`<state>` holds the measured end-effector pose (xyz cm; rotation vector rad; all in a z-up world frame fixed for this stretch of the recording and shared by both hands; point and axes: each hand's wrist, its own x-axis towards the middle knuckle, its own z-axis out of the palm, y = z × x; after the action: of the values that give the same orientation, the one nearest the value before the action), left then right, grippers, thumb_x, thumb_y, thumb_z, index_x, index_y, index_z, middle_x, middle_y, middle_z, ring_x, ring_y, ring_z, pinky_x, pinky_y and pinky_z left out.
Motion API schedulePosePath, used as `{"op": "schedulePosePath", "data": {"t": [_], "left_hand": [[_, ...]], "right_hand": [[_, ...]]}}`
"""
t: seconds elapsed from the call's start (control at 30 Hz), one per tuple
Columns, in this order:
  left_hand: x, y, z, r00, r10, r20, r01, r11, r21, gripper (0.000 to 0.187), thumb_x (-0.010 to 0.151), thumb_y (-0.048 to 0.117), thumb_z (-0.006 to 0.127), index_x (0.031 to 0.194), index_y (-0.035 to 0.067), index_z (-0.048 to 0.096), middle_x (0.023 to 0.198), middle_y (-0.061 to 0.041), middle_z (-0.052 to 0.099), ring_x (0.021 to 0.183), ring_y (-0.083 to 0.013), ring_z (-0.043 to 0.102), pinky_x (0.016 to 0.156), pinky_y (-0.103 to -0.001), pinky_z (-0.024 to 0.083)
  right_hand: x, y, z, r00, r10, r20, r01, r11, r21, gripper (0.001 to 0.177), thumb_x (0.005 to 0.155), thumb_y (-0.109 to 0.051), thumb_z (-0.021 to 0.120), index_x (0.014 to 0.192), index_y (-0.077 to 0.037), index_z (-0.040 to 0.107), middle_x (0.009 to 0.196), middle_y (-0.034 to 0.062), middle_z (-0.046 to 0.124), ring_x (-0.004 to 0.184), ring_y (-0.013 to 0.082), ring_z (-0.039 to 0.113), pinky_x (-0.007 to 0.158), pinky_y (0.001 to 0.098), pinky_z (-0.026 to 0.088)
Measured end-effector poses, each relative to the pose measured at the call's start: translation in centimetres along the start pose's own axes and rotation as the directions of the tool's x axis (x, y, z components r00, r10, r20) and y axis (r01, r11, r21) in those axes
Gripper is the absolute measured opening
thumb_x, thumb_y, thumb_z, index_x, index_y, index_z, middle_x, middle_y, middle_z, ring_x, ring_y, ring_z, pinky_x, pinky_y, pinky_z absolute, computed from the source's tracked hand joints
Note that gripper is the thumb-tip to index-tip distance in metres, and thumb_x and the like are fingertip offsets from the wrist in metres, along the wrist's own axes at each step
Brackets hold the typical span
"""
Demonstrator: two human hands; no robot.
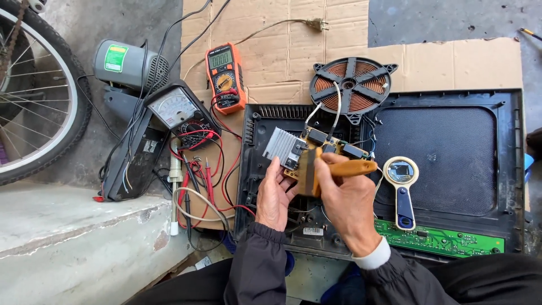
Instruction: The person cleans a disassembled electronic device, including a circuit board and a fan, using a brush and a magnifying glass. They brush dust off the components and inspect the board closely with the magnifying glass.
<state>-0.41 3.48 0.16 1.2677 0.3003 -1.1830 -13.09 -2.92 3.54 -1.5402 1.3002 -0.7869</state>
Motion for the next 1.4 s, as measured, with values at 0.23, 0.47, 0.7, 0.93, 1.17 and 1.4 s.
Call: {"op": "schedulePosePath", "data": {"t": [0.23, 0.47, 0.7, 0.93, 1.17, 1.4], "left_hand": [[0.5, -0.6, -1.0, 0.999, -0.001, -0.033, 0.002, 0.999, 0.045, 0.054, 0.106, 0.048, 0.071, 0.137, 0.004, 0.068, 0.124, -0.007, 0.071, 0.107, -0.0205, 0.072, 0.089, -0.033, 0.061], [0.5, -0.7, -1.3, 0.999, -0.007, -0.041, 0.01, 0.998, 0.058, 0.052, 0.105, 0.048, 0.072, 0.134, 0.005, 0.071, 0.118, -0.004, 0.07, 0.102, -0.0176, 0.07, 0.085, -0.032, 0.058], [7.7, -5.1, -7.7, 0.998, 0.031, -0.046, -0.027, 0.996, 0.081, 0.062, 0.108, 0.05, 0.067, 0.143, -0.002, 0.068, 0.135, -0.014, 0.071, 0.122, -0.0278, 0.072, 0.101, -0.041, 0.061], [1.7, -0.8, -0.9, 0.999, -0.031, -0.023, 0.032, 0.999, 0.038, 0.06, 0.109, 0.047, 0.063, 0.147, 0.0, 0.063, 0.139, -0.016, 0.069, 0.127, -0.0313, 0.072, 0.108, -0.048, 0.061], [1.7, -1.1, -1.1, 1.0, -0.015, -0.014, 0.015, 1.0, 0.017, 0.063, 0.107, 0.048, 0.066, 0.151, 0.001, 0.061, 0.145, -0.018, 0.067, 0.133, -0.0342, 0.07, 0.108, -0.05, 0.062], [1.1, -0.3, 0.1, 0.998, -0.026, -0.064, 0.03, 0.997, 0.071, 0.067, 0.104, 0.047, 0.054, 0.159, 0.009, 0.059, 0.15, -0.015, 0.07, 0.134, -0.0302, 0.069, 0.105, -0.047, 0.062]], "right_hand": [[-0.5, -1.1, 0.0, 0.975, 0.153, 0.162, -0.152, 0.988, -0.015, 0.024, 0.102, -0.021, 0.078, 0.115, -0.004, 0.088, 0.085, 0.0249, 0.085, 0.069, 0.0307, 0.083, 0.057, 0.0386, 0.068], [-0.1, -2.1, 0.1, 0.969, 0.172, 0.178, -0.177, 0.984, 0.01, 0.027, 0.103, -0.022, 0.076, 0.118, -0.001, 0.086, 0.083, 0.0247, 0.085, 0.072, 0.0302, 0.085, 0.056, 0.0396, 0.066], [-3.2, 0.4, 1.3, 0.962, 0.052, 0.269, -0.044, 0.998, -0.038, 0.022, 0.093, -0.035, 0.088, 0.094, -0.013, 0.093, 0.076, 0.0171, 0.086, 0.072, 0.0344, 0.087, 0.068, 0.0439, 0.068], [0.5, -1.5, -8.0, 0.963, 0.258, 0.078, -0.24, 0.953, -0.186, 0.027, 0.091, -0.035, 0.084, 0.089, -0.009, 0.092, 0.066, 0.0222, 0.079, 0.07, 0.0327, 0.083, 0.069, 0.047, 0.063], [2.4, 3.8, -7.7, 0.995, 0.006, 0.098, 0.025, 0.95, -0.311, 0.019, 0.098, -0.033, 0.083, 0.115, -0.025, 0.089, 0.074, 0.0157, 0.079, 0.076, 0.0332, 0.081, 0.073, 0.0465, 0.064], [0.4, 1.7, -10.6, 0.971, -0.017, 0.24, 0.149, 0.825, -0.545, 0.033, 0.104, -0.036, 0.072, 0.127, -0.014, 0.083, 0.093, 0.0083, 0.087, 0.062, 0.0236, 0.079, 0.065, 0.0426, 0.064]]}}
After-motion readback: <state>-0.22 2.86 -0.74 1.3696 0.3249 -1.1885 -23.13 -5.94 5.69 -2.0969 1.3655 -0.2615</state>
